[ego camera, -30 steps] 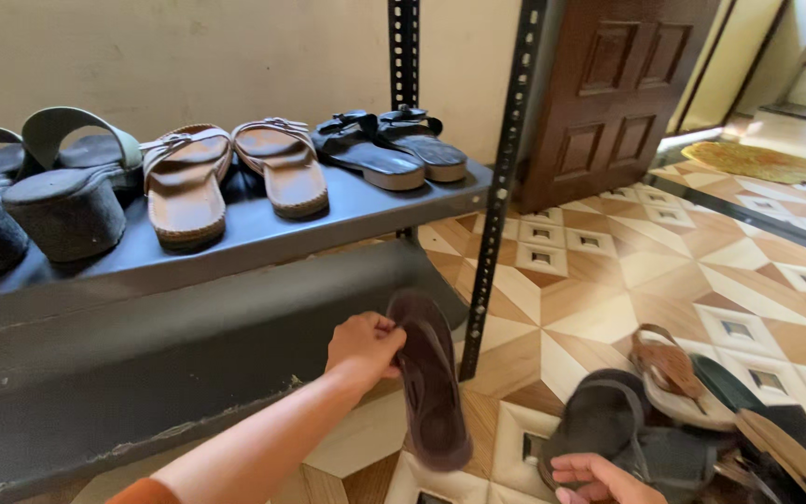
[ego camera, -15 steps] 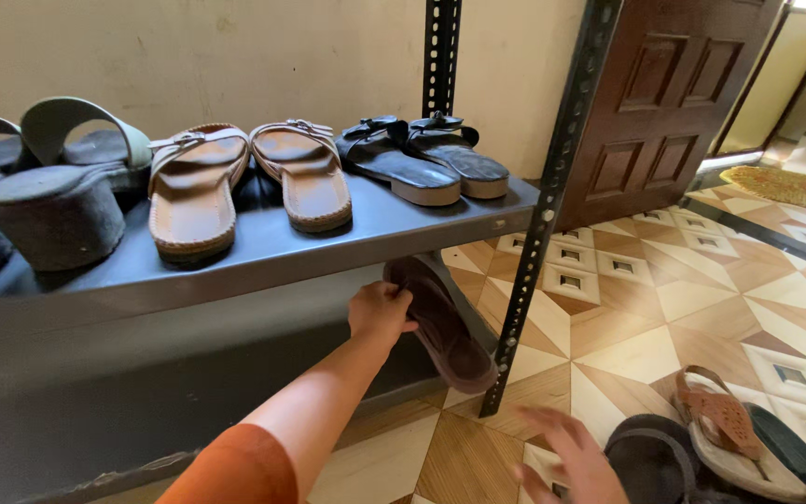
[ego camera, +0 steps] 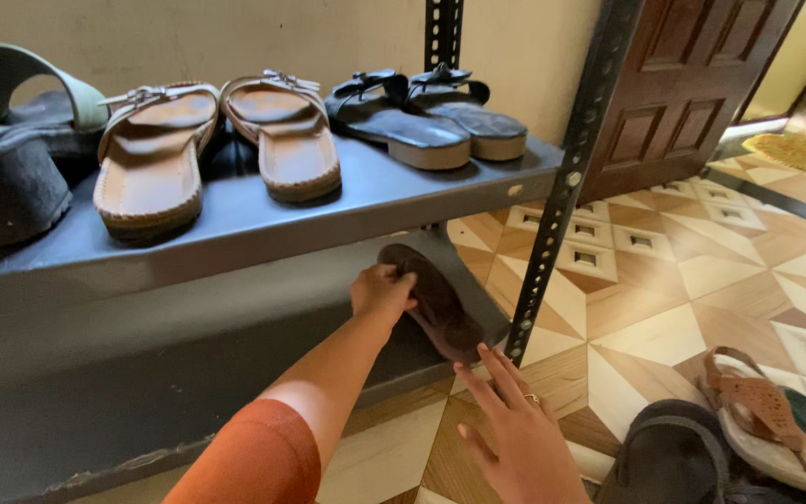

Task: The person organizes a pile of shoes on the floor by picking them up one by one and placing them on a metal shelf. The person handles various types of footwear, including sandals, slippers, and slides, arranging them neatly on the shelf.

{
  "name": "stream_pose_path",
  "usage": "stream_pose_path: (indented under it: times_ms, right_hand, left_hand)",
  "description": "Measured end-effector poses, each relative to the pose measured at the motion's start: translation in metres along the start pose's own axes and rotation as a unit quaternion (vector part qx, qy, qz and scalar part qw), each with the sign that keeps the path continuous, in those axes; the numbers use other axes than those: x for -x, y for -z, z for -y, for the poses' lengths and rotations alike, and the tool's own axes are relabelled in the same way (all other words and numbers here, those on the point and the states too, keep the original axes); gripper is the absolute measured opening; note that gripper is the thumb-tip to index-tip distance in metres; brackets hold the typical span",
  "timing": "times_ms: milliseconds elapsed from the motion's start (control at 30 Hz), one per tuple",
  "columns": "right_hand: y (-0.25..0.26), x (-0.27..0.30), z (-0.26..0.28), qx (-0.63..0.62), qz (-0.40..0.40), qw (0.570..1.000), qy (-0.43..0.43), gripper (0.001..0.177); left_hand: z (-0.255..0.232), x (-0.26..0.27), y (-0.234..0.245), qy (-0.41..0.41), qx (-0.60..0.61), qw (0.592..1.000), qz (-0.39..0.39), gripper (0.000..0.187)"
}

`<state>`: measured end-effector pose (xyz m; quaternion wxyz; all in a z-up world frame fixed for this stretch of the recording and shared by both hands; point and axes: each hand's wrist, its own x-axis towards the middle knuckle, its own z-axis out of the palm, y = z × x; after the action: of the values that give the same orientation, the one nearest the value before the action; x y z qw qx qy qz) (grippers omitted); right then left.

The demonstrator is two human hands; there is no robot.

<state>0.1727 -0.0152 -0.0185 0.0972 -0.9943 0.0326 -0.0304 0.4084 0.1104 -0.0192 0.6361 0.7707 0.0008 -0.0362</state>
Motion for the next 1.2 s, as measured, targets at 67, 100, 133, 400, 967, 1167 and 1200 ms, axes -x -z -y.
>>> stream_pose_path:
  times_ms: [67,100,133,400,967,1167,1200]
  right_hand:
    - [-0.003,-0.002,-0.002,0.01,0.005,1.0,-0.003,0.077]
    - [-0.005,-0.002,-0.003,0.014,0.007,1.0,-0.004,0.075]
    - [-0.006,-0.002,-0.005,0.022,0.006,1.0,0.002,0.076]
    - [-0.015,-0.005,-0.002,0.046,0.002,0.999,0.013,0.075]
    - [-0.016,-0.017,0.004,0.066,-0.088,0.994,-0.004,0.074]
    - [-0.01,-0.026,0.004,0.093,-0.007,0.995,-0.025,0.073]
    - [-0.01,-0.028,0.004,0.096,0.005,0.995,-0.026,0.073]
  left_hand:
    - [0.006,-0.001,-0.003,-0.01,0.015,0.999,0.029,0.058]
    - [0.008,0.001,-0.005,-0.015,0.023,0.999,0.043,0.064]
    - [0.009,0.003,-0.007,-0.033,0.003,0.999,0.041,0.068]
    - [-0.01,0.045,-0.027,0.018,-0.254,0.965,-0.065,0.079]
    - [0.0,0.052,-0.045,-0.03,-0.204,0.978,0.021,0.1]
    - [0.007,0.03,-0.05,-0.017,-0.223,0.974,0.04,0.09]
    - [0.008,0.028,-0.05,-0.027,-0.228,0.973,0.037,0.089]
